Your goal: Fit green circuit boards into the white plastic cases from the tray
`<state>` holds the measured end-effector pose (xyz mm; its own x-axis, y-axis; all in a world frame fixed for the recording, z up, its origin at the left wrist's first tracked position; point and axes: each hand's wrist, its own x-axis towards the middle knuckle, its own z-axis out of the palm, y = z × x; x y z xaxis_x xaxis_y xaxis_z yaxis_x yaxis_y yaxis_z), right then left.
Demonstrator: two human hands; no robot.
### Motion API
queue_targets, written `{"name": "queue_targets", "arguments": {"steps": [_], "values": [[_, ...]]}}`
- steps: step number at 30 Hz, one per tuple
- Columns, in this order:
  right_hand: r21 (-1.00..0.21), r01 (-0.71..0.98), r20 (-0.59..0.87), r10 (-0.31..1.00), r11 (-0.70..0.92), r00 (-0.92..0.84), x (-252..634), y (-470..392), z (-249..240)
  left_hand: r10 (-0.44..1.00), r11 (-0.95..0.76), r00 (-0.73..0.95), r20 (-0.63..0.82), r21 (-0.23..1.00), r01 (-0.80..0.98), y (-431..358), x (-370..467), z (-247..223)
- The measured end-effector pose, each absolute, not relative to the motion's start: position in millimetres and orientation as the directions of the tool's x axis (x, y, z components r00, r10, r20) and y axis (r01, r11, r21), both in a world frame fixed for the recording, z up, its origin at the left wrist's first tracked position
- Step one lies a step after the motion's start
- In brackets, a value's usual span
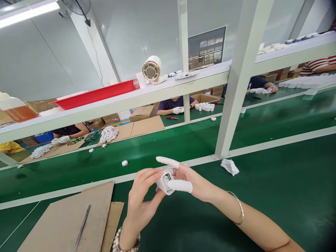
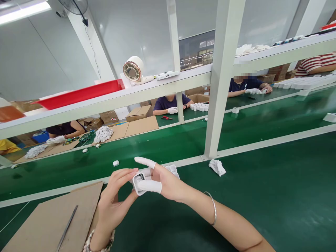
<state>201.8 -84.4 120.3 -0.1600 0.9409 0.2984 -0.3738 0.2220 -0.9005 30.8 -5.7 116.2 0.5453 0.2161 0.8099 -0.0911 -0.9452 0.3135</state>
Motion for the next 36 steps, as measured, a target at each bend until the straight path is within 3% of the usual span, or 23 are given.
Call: {"name": "queue_targets", "arguments": {"steps": [8, 14, 21, 29, 33, 36], "values": [[-0.891, -0.295, 0.402, 0.902, 0.345, -0.157, 200.6, -84.2, 115.8, 0.264, -0.894, 0.560, 0.786, 0.417, -0.165, -7.7, 35.4, 111.2], [-0.898, -0.277, 0.397, 0.900, 0.341, -0.181, 198.9, -88.5, 115.9, 0.292, -0.875, 0.552, 0.781, 0.451, -0.176, -6.7, 34.2, 109.5], [-0.928, -0.164, 0.360, 0.921, 0.336, -0.149, 196.4, -91.0, 118.3, 0.246, -0.924, 0.523, 0.816, 0.360, -0.127, -9.2, 37.6, 109.8], [-0.913, -0.321, 0.313, 0.937, 0.253, -0.153, 196.7, -87.0, 115.9, 0.237, -0.929, 0.521, 0.820, 0.348, -0.124, -9.8, 41.3, 109.0], [-0.906, -0.367, 0.294, 0.937, 0.212, -0.186, 199.0, -86.5, 118.1, 0.257, -0.896, 0.553, 0.792, 0.409, -0.170, -9.0, 41.8, 106.1], [-0.914, -0.316, 0.335, 0.912, 0.254, -0.237, 203.2, -88.2, 122.8, 0.311, -0.820, 0.597, 0.739, 0.527, -0.225, -7.5, 38.9, 106.1]]}}
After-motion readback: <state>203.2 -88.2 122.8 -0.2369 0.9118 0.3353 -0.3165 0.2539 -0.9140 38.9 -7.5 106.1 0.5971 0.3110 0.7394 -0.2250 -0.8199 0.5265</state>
